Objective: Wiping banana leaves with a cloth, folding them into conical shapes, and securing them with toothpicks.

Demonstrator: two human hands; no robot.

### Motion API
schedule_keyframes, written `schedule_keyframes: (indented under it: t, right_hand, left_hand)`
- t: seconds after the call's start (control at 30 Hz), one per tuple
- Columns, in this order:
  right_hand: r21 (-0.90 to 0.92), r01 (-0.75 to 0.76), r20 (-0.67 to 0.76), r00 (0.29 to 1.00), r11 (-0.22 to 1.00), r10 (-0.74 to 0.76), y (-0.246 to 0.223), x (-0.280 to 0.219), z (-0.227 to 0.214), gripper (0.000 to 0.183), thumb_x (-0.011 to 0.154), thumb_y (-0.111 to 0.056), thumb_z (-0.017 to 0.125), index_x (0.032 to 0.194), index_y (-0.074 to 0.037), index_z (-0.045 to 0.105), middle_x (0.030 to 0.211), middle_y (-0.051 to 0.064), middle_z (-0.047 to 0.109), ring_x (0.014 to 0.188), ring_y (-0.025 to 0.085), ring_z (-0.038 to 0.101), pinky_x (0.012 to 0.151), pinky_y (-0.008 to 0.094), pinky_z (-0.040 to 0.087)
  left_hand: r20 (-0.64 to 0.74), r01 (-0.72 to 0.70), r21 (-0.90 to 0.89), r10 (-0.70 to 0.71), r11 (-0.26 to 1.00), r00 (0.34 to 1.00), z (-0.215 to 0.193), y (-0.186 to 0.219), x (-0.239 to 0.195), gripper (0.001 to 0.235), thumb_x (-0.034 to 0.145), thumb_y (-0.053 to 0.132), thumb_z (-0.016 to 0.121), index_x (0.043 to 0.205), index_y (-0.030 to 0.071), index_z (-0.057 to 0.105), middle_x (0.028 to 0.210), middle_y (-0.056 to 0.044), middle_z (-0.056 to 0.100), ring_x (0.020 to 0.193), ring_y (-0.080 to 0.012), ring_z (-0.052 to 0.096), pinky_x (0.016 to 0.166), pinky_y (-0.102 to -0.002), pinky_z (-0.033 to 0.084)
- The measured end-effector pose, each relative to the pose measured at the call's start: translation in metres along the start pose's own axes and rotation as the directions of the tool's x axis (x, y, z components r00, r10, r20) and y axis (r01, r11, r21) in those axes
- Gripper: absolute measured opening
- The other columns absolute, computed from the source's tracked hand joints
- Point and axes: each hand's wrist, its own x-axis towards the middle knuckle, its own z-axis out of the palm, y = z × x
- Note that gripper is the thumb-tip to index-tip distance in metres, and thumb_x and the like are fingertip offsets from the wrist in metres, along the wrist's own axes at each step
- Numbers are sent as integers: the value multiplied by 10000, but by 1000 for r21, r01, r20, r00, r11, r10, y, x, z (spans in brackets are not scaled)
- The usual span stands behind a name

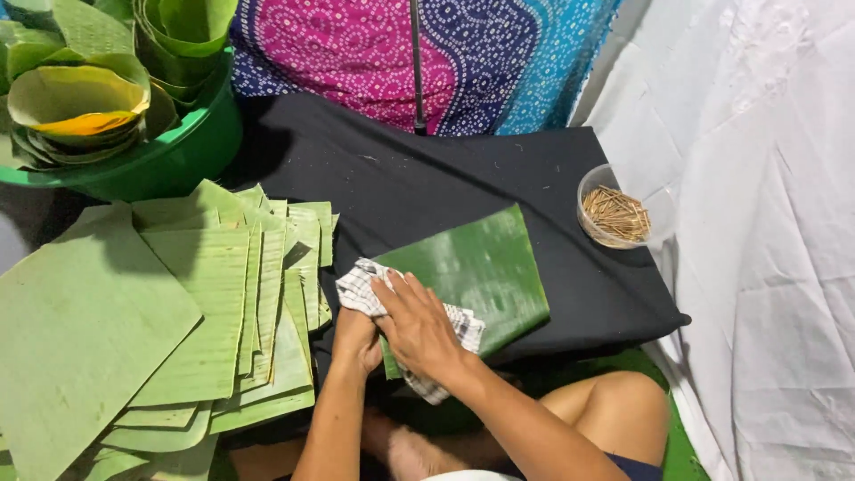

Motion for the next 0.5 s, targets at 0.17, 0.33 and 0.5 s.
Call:
schedule_keyframes:
  t: [0.17, 0.33, 0.5]
  right_hand:
    - [-314, -92, 177, 972, 945, 154, 40, 14, -5, 572, 983, -303, 598, 1507, -92, 504, 1463, 236, 551, 1381, 474, 468, 1089, 757, 279]
    - [-523, -216, 107, 943, 824, 316, 114, 24, -49, 550, 956, -188, 561, 1499, -112, 520, 1497, 226, 537, 1399, 489, 461, 1056, 764, 326]
    - [-501, -166, -186, 979, 849, 81, 190, 19, -79, 432, 904, -51, 587, 1321, -73, 697, 1185, 204, 724, 1101, 407, 689, 907, 535, 565]
  left_hand:
    - [4, -2, -109, 2, 994, 1000, -9, -3, 10, 305, 1047, 86, 541, 1315, -45, 605, 1129, -255, 719, 887, -329, 738, 813, -479, 613]
    - [-23, -18, -68, 17, 998, 1000, -7, 1, 7, 272, 1035, 86, 561, 1271, -21, 645, 1046, -249, 740, 833, -310, 750, 740, -464, 636]
    - [-40, -29, -137, 24, 990, 999, -6, -5, 12, 284, 1026, 91, 582, 1287, 1, 649, 1082, -256, 731, 884, -339, 746, 763, -509, 630]
